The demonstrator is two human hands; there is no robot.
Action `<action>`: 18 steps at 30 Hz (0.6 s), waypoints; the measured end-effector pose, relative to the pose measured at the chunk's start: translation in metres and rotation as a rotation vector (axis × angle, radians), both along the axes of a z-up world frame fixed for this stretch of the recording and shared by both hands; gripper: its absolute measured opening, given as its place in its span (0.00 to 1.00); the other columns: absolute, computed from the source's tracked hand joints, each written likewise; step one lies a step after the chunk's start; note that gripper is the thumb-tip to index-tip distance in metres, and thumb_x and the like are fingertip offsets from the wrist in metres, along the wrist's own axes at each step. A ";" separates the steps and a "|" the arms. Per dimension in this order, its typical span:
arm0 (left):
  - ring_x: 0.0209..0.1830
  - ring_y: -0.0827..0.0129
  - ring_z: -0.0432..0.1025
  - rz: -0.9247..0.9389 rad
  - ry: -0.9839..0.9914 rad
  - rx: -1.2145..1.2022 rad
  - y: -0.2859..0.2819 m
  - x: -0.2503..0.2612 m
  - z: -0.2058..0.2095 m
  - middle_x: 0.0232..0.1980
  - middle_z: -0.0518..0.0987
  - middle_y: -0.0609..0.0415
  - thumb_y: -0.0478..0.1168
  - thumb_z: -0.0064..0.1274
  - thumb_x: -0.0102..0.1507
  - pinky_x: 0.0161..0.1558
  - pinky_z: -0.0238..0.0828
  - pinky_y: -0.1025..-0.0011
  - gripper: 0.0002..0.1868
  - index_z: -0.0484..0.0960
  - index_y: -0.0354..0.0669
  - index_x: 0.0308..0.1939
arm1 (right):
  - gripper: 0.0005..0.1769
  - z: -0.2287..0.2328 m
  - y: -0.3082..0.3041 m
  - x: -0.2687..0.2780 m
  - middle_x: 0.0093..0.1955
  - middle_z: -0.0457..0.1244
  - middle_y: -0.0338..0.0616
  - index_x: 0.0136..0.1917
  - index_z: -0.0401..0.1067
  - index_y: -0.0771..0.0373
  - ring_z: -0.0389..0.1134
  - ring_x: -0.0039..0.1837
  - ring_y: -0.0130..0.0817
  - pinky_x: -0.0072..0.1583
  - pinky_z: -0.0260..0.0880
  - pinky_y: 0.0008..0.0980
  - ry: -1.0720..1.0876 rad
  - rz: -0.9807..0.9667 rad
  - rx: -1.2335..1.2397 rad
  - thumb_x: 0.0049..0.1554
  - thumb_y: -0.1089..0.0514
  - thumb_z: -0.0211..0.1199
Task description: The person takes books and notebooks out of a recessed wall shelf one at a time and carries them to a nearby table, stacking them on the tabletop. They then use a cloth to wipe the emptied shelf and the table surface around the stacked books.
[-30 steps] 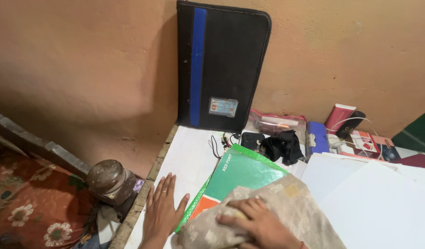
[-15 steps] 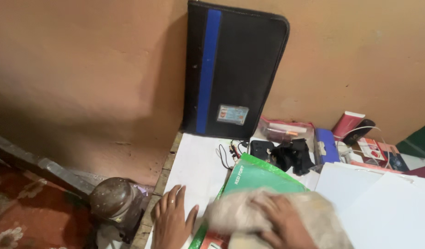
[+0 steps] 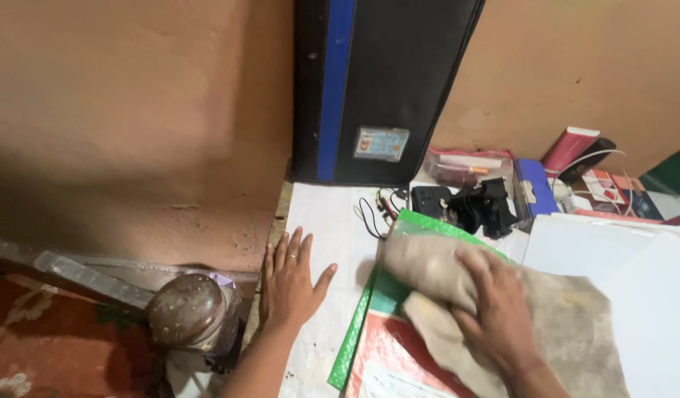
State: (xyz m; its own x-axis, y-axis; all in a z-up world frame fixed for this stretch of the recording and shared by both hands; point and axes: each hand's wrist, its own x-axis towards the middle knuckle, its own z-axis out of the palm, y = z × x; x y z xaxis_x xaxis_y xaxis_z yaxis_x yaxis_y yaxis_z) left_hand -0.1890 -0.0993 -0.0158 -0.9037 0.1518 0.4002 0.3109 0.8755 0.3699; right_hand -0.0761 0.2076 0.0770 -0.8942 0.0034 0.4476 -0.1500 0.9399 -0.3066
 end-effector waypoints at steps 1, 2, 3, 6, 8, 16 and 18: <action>0.78 0.54 0.49 -0.006 0.008 0.009 0.001 0.001 0.000 0.78 0.59 0.47 0.64 0.47 0.63 0.76 0.35 0.51 0.40 0.67 0.40 0.70 | 0.47 0.003 0.000 -0.001 0.68 0.58 0.59 0.72 0.63 0.52 0.58 0.67 0.60 0.68 0.53 0.56 -0.014 -0.015 0.014 0.39 0.55 0.73; 0.78 0.53 0.49 -0.011 0.021 0.014 0.000 0.001 0.002 0.78 0.60 0.47 0.64 0.47 0.64 0.76 0.35 0.51 0.40 0.67 0.40 0.71 | 0.47 0.005 -0.004 -0.005 0.66 0.59 0.58 0.71 0.63 0.52 0.59 0.66 0.59 0.67 0.53 0.55 -0.023 -0.027 0.024 0.39 0.54 0.74; 0.78 0.53 0.49 -0.015 0.033 0.019 -0.002 0.001 0.003 0.78 0.60 0.47 0.64 0.47 0.64 0.75 0.35 0.51 0.40 0.67 0.40 0.71 | 0.47 0.006 -0.008 -0.004 0.65 0.60 0.56 0.71 0.63 0.51 0.59 0.65 0.57 0.67 0.54 0.55 -0.032 -0.039 0.034 0.39 0.53 0.75; 0.79 0.53 0.50 -0.010 0.045 0.004 0.000 0.002 0.005 0.78 0.60 0.47 0.63 0.46 0.64 0.76 0.36 0.51 0.39 0.67 0.40 0.70 | 0.51 0.015 -0.013 0.004 0.51 0.62 0.45 0.71 0.65 0.46 0.64 0.61 0.45 0.71 0.53 0.52 -0.199 0.151 0.219 0.33 0.53 0.75; 0.78 0.54 0.50 -0.004 0.034 -0.015 0.000 0.001 0.005 0.78 0.60 0.47 0.63 0.46 0.64 0.76 0.36 0.51 0.39 0.67 0.40 0.70 | 0.47 0.020 -0.014 0.005 0.52 0.63 0.45 0.67 0.65 0.48 0.63 0.62 0.48 0.70 0.55 0.51 -0.080 0.255 0.176 0.33 0.53 0.74; 0.79 0.55 0.49 0.009 0.000 -0.050 -0.001 0.004 0.006 0.78 0.60 0.49 0.64 0.44 0.65 0.76 0.36 0.52 0.39 0.66 0.42 0.72 | 0.50 0.017 -0.025 -0.007 0.49 0.63 0.50 0.71 0.64 0.49 0.63 0.56 0.50 0.65 0.59 0.52 -0.144 0.214 0.194 0.36 0.54 0.76; 0.79 0.55 0.48 0.012 -0.003 -0.052 -0.001 0.004 0.005 0.78 0.59 0.49 0.63 0.43 0.65 0.75 0.36 0.52 0.39 0.65 0.42 0.72 | 0.51 0.020 -0.024 -0.012 0.50 0.64 0.46 0.73 0.65 0.42 0.64 0.56 0.47 0.63 0.63 0.48 -0.350 0.422 0.249 0.37 0.52 0.76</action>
